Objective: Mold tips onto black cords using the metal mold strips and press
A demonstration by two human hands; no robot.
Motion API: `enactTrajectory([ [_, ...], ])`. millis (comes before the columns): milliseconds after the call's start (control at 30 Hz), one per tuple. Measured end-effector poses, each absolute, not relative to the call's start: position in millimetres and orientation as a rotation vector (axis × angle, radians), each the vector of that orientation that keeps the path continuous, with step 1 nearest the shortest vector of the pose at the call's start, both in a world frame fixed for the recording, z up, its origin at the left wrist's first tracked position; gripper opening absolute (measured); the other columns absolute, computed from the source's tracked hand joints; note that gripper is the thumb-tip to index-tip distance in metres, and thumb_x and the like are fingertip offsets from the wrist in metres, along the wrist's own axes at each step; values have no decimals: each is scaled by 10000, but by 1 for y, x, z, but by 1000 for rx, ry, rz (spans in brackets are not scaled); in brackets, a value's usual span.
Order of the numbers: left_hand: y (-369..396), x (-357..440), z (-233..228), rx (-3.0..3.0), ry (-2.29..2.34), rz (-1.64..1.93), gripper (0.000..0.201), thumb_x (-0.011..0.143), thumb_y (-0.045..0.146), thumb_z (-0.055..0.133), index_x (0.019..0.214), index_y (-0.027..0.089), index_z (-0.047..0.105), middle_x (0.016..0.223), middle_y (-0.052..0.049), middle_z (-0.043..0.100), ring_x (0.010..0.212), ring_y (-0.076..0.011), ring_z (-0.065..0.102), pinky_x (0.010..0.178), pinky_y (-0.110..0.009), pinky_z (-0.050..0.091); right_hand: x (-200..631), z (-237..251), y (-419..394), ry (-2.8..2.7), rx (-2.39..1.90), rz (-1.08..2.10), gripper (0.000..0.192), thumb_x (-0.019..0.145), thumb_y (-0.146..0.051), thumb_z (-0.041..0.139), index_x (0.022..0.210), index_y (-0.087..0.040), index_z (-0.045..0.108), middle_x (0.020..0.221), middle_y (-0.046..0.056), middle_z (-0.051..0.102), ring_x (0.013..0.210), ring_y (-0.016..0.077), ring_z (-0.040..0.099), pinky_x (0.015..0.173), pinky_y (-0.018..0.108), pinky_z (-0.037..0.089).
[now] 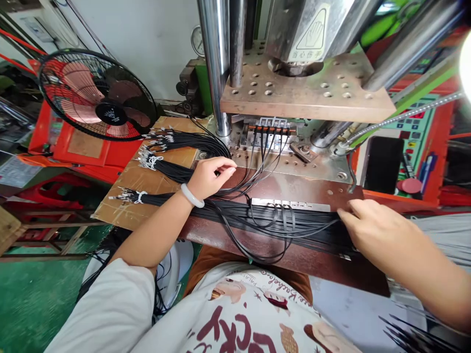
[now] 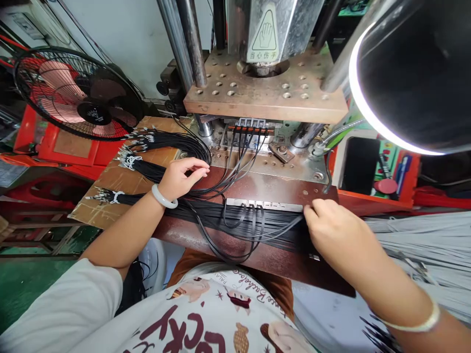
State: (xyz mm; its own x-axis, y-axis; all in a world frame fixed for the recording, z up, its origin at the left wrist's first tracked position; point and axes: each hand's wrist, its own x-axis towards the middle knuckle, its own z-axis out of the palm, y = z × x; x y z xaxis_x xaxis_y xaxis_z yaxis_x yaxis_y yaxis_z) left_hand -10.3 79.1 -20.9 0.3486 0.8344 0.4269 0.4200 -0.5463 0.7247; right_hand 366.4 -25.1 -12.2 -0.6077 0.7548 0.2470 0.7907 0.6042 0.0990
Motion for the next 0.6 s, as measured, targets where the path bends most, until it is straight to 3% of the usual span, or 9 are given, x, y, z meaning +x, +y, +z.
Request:
enactTrajectory([
  [67,77,-10,-19,2228,1085,1098,171,885,265,590,902,141,706,824,-52,741,732,-143,703,708,-240,542,345,-14,-25,-2541,-1375,-346,311,912,-197,365,809,-191,658,774,150,629,725,304,607,610,458,503],
  [167,74,-12,-15,2348,1101,1137,156,895,235,579,894,145,707,808,-43,737,730,-137,691,709,-235,522,322,-19,-19,-2227,-1345,-60,192,875,-166,490,951,-212,659,896,79,710,797,246,668,678,374,556],
  [333,76,-17,-18,2441,1116,1158,160,906,218,567,883,146,708,831,-42,741,749,-135,686,730,-233,507,310,-31,-6,-2050,-1238,336,178,858,-130,541,912,-226,682,846,0,728,747,160,684,709,280,564],
  [467,80,-17,-21,2444,1109,1162,153,901,205,570,875,147,710,832,-41,739,759,-136,682,743,-236,503,310,-41,-2,-2102,-1158,316,199,882,-136,520,901,-227,696,848,6,732,766,160,685,729,292,562],
  [600,73,-13,-17,2395,1159,1180,179,894,193,556,819,153,713,814,-44,741,762,-143,684,758,-247,508,319,-51,-4,-2170,-1004,50,185,896,-204,522,929,-264,693,866,-21,743,759,183,699,729,332,570],
])
